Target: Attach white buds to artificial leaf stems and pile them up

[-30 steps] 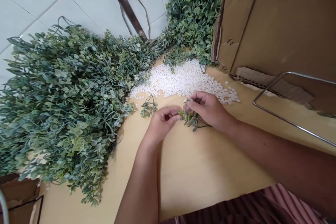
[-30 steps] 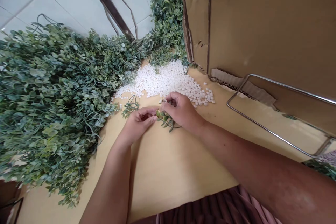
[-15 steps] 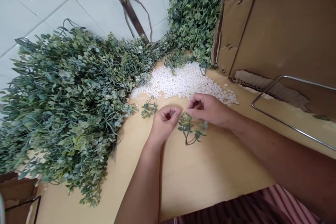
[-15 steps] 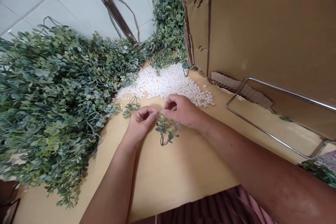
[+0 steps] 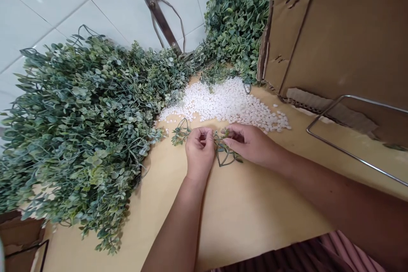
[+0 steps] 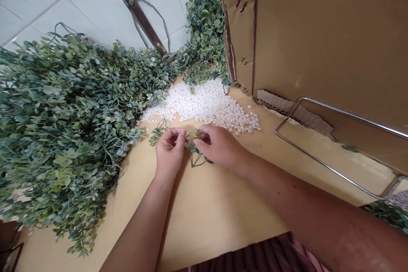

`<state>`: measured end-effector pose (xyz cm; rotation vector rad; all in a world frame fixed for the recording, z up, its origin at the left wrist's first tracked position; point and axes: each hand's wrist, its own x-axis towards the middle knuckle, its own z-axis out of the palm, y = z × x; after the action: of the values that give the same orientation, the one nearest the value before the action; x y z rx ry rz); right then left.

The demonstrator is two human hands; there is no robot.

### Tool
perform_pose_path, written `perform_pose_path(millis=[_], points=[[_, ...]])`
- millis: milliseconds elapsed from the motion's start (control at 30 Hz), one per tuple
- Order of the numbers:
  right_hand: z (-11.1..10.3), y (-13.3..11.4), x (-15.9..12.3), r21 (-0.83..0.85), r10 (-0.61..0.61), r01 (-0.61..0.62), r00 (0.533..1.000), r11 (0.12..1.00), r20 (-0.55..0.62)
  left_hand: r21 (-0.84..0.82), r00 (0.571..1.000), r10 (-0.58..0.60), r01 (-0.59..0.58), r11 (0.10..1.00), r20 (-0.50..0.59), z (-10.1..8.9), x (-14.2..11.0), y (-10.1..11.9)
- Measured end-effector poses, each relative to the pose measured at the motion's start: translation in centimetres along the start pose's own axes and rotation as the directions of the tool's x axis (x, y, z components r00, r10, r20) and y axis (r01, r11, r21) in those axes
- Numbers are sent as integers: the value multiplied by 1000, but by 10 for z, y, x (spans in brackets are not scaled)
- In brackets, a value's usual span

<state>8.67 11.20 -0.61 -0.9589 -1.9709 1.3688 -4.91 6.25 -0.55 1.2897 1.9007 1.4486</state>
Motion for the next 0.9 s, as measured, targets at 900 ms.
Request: perform_pose_path(millis=[900], points=[[3, 0, 6, -250, -123, 89, 985, 964, -123, 649, 947, 181, -314, 693, 265, 21, 43, 1]])
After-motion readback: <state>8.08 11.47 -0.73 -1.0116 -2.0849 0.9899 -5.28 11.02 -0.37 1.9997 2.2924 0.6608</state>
